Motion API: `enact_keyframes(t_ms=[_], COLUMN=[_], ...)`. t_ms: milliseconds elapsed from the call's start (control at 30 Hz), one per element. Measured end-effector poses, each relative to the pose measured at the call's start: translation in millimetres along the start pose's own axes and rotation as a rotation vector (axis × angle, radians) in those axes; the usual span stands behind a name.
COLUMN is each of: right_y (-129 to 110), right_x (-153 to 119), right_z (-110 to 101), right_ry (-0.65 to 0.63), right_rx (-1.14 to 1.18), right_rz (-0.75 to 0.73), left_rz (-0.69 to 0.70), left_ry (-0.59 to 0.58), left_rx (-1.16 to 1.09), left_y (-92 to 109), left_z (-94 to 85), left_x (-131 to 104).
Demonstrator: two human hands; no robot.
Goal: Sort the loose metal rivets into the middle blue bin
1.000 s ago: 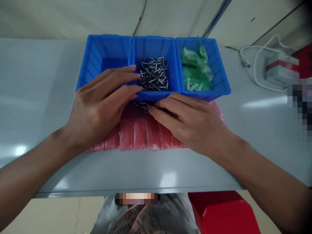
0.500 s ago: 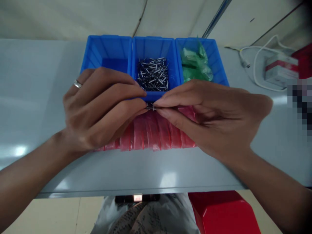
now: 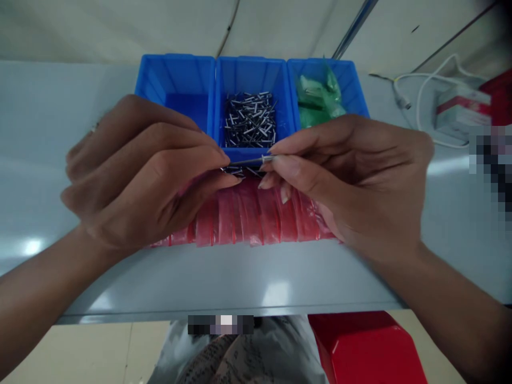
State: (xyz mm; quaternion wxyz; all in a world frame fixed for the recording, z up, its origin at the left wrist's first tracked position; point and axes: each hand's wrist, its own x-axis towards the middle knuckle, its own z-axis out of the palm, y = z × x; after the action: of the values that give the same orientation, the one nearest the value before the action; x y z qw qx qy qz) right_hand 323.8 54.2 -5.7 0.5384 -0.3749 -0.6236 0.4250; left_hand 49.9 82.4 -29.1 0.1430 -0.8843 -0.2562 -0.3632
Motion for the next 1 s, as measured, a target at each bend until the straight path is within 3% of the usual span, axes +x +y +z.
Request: enact_keyframes(t_ms=[67, 167, 233, 300, 367, 467, 633, 767, 867, 1000], right_y=[0.8, -0.1, -1.4, -2.6, -3.6, -4.3, -0.3, 0.3, -1.6, 0.1], right_x=[-0.3, -1.4, -2.0, -2.4, -2.7, -3.2, 0.7, 6.0, 6.2, 2.9], right_z=[-0.4, 0.1, 1.0, 1.6, 1.6, 1.3, 2.1, -4.7, -15.9, -26.3], right_ry=[-0.029, -0.041, -0.034, -0.028, -0.031, -0.070, 0.003, 0.035, -0.070, -0.399], right_rx=[0.050, 0.001, -0.040, -0.046, -0.043, -0.034, 0.018, 0.021, -0.319, -1.107], right_rz=[-0.007, 0.036, 0.061, 0.059, 0.048, 0.037, 0.044, -0.025, -0.197, -0.687], left_rz=[0.014, 0.172, 0.234, 0.145, -0.041, -0.243, -0.301, -0.304, -0.181, 0.047], left_ry=[0.040, 0.190, 0.211, 0.155, 0.074, 0.080, 0.206, 0.240, 0.172, 0.091], left_rx=[0.015, 0.013, 0.013, 0.001, -0.061, -0.204, -0.301, -0.259, -0.143, 0.041], left_y=[-5.6, -16.3, -19.5, -17.4, -10.8, 3.3, 18.3, 9.6, -2.4, -11.0], left_z=[4.9, 13.6, 15.7, 13.9, 11.4, 13.6, 27.5, 25.5, 16.8, 7.9], left_x=[-0.5, 0.5, 0.8, -0.6, -3.5, -6.7, -2.8, 0.0, 0.3, 3.0])
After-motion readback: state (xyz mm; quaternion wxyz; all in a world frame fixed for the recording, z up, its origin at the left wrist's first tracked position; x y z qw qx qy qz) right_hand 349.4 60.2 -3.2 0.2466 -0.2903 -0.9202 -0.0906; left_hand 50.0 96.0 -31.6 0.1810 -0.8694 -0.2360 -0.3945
